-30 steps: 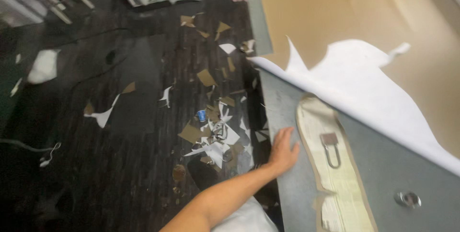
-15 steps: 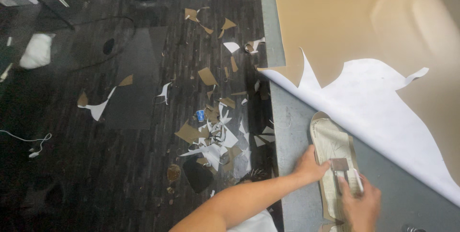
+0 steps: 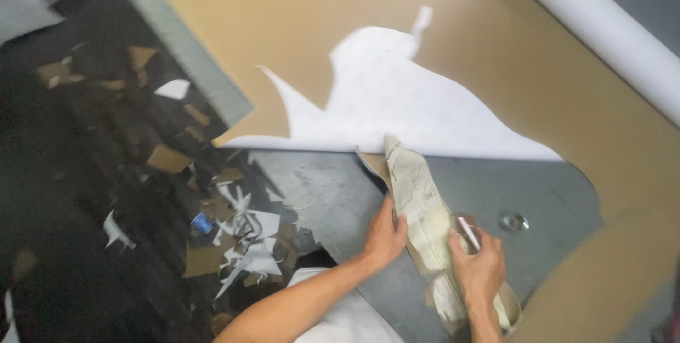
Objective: The person uses shears to cut a large sheet of cardboard along a pattern, then places a white paper template on the cut piece and trims the cardboard to match the template shape. The person uses a white marker to mark the cardboard and secures the template with weights.
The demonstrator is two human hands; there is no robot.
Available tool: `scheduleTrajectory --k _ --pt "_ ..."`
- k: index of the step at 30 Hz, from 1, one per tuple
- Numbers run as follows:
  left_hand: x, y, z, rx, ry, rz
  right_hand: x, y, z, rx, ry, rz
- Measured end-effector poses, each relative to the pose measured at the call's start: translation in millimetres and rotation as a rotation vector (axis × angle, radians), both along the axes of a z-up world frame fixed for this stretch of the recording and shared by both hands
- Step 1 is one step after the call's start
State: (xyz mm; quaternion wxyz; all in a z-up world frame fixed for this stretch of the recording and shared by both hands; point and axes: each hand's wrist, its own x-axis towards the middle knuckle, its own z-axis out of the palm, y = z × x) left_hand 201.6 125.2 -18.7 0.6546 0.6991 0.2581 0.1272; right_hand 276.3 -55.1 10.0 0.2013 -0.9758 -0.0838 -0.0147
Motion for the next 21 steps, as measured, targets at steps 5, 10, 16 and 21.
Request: scheduleTrajectory --k 5,10,16,21 --pt "42 9 52 0.032 -0.011 -0.428 -1 -74 -9 -0.108 0.032 -0.386" --pt "94 5 117 -0.041 -0.116 -0.691 -3 -110 1 -0.16 -0.054 -0.459" --pt "125 4 185 -0.031 -0.435 -0.751 17 -98 36 0.108 -0.108 -0.28" --pt "76 3 248 0.031 -0.24 -0.937 70 -69 44 0.149 -0.061 -0.013"
